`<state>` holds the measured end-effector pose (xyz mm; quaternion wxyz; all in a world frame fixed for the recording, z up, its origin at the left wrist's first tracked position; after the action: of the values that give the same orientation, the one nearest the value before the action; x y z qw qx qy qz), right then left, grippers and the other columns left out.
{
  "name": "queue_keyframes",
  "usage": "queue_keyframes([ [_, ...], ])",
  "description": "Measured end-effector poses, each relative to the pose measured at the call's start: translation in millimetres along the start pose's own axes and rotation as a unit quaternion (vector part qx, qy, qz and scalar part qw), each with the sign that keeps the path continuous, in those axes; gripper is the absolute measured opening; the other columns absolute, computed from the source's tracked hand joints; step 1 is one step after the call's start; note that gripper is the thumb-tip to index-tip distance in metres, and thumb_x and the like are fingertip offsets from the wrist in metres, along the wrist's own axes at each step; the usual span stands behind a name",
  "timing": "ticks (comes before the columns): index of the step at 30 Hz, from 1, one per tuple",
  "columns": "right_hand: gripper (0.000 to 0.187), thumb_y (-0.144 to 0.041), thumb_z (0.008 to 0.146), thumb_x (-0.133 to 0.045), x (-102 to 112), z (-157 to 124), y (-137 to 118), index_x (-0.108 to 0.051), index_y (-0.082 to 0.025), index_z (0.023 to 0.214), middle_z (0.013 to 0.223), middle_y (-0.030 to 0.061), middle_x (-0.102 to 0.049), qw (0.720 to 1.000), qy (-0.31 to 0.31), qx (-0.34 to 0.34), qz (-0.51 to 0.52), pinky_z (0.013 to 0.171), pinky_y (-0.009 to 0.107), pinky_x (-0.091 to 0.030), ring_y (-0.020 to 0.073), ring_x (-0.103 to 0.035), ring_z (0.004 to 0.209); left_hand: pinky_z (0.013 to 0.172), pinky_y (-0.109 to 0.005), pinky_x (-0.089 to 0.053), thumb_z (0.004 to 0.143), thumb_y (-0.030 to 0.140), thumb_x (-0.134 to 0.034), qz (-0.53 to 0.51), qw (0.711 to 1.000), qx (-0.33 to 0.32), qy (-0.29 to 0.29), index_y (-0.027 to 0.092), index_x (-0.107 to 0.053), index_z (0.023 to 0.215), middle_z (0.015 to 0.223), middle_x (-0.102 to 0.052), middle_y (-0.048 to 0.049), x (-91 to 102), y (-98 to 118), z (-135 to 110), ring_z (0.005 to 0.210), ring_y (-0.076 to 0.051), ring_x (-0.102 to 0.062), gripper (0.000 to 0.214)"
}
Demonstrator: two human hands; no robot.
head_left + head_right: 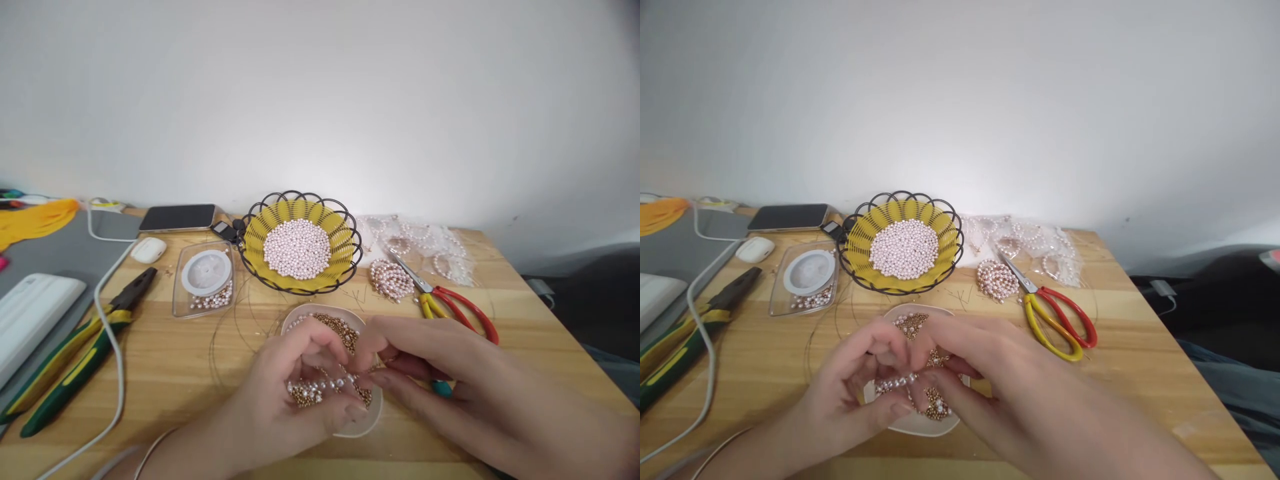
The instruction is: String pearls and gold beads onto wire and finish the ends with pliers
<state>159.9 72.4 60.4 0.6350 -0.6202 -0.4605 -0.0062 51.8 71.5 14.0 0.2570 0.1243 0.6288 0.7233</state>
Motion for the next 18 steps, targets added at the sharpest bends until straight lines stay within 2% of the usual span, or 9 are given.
queue_keyframes([
  [2, 0.009, -0.026, 0.099, -0.057, 4, -2, 3, -0.066, -0.029, 0.098, 0.08, -0.0021, -0.068, 0.999, 0.029, -0.008, -0.02, 0.061, 0.024, -0.049, 0.0159, -0.062, 0.069, 0.071, -0.024, -0.063, 0.094, 0.025, -0.077, -0.043, 0.999, 0.002, -0.006, 0.021, -0.065, 0.104, 0.095, -0.072, -0.0051, -1.6, -1, 0, 0.078, -0.016, -0.076, 0.016],
  [4, 0.011, -0.034, 0.097, -0.06, 12, -6, 9, -0.069, -0.028, 0.101, 0.081, 0.0006, -0.07, 0.996, 0.077, -0.021, -0.047, 0.063, 0.027, -0.052, 0.0196, -0.066, 0.072, 0.073, -0.026, -0.065, 0.098, 0.027, -0.072, -0.078, 0.996, 0.0, -0.036, 0.019, -0.068, 0.103, 0.096, -0.073, -0.0072, -8.3, 2, -1, 0.08, -0.017, -0.078, 0.01],
  [6, 0.017, -0.041, 0.096, -0.061, 20, -12, 16, -0.071, -0.028, 0.103, 0.082, 0.0023, -0.072, 0.989, 0.122, -0.031, -0.078, 0.066, 0.029, -0.055, 0.0222, -0.069, 0.077, 0.076, -0.028, -0.066, 0.101, 0.03, -0.069, -0.116, 0.99, 0.016, -0.074, 0.017, -0.072, 0.104, 0.096, -0.077, -0.0094, -17.3, 4, -2, 0.082, -0.019, -0.08, 0.014],
  [8, 0.022, -0.045, 0.097, -0.06, 27, -19, 23, -0.071, -0.028, 0.105, 0.085, 0.0037, -0.073, 0.98, 0.158, -0.039, -0.113, 0.07, 0.031, -0.058, 0.024, -0.071, 0.082, 0.083, -0.03, -0.066, 0.099, 0.032, -0.072, -0.161, 0.981, 0.045, -0.094, 0.017, -0.074, 0.109, 0.103, -0.08, -0.0116, -23.5, 5, -3, 0.089, -0.02, -0.082, 0.018],
  [10, 0.027, -0.049, 0.097, -0.059, 36, -25, 28, -0.071, -0.028, 0.108, 0.09, 0.0052, -0.074, 0.969, 0.192, -0.045, -0.148, 0.073, 0.033, -0.06, 0.0255, -0.072, 0.087, 0.089, -0.028, -0.064, 0.098, 0.03, -0.074, -0.215, 0.969, 0.068, -0.099, 0.02, -0.075, 0.116, 0.117, -0.08, -0.0116, -26.8, 6, -3, 0.098, -0.019, -0.081, 0.021],
  [13, 0.031, -0.05, 0.097, -0.058, 48, -36, 36, -0.07, -0.027, 0.114, 0.1, 0.0074, -0.076, 0.95, 0.239, -0.052, -0.195, 0.079, 0.036, -0.063, 0.0277, -0.075, 0.095, 0.096, -0.02, -0.058, 0.099, 0.024, -0.073, -0.271, 0.955, 0.059, -0.105, 0.028, -0.073, 0.128, 0.136, -0.074, -0.0082, -27.3, 13, -3, 0.114, -0.016, -0.077, 0.029],
  [15, 0.033, -0.049, 0.098, -0.056, 50, -43, 48, -0.067, -0.028, 0.121, 0.111, 0.009, -0.076, 0.942, 0.246, -0.059, -0.222, 0.085, 0.04, -0.064, 0.0293, -0.075, 0.104, 0.102, -0.021, -0.055, 0.101, 0.023, -0.071, -0.284, 0.951, 0.042, -0.113, 0.031, -0.07, 0.134, 0.143, -0.07, -0.0057, -26.1, 20, -3, 0.122, -0.016, -0.072, 0.034],
  [17, 0.035, -0.045, 0.099, -0.053, 45, -52, 70, -0.064, -0.028, 0.128, 0.128, 0.0114, -0.073, 0.94, 0.219, -0.078, -0.248, 0.094, 0.047, -0.063, 0.0321, -0.071, 0.118, 0.108, -0.024, -0.052, 0.102, 0.024, -0.07, -0.28, 0.952, 0.026, -0.117, 0.034, -0.068, 0.137, 0.148, -0.067, -0.0043, -23.8, 25, -3, 0.128, -0.018, -0.069, 0.037],
  [18, 0.034, -0.042, 0.096, -0.054, 44, -60, 80, -0.068, -0.025, 0.123, 0.13, 0.0149, -0.073, 0.936, 0.228, -0.085, -0.256, 0.096, 0.054, -0.062, 0.0367, -0.07, 0.122, 0.11, -0.025, -0.051, 0.102, 0.024, -0.07, -0.274, 0.954, 0.02, -0.116, 0.034, -0.067, 0.138, 0.149, -0.065, -0.004, -22.6, 27, -3, 0.129, -0.019, -0.068, 0.038],
])
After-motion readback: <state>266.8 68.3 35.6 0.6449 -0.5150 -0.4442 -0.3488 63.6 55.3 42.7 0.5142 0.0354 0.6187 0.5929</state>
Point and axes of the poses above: each hand's wrist, its own z-axis towards the middle knuckle, its own x-axis out of the back of the hand, y = z × x, the point moved 10 cm from there along z, towards the middle knuckle
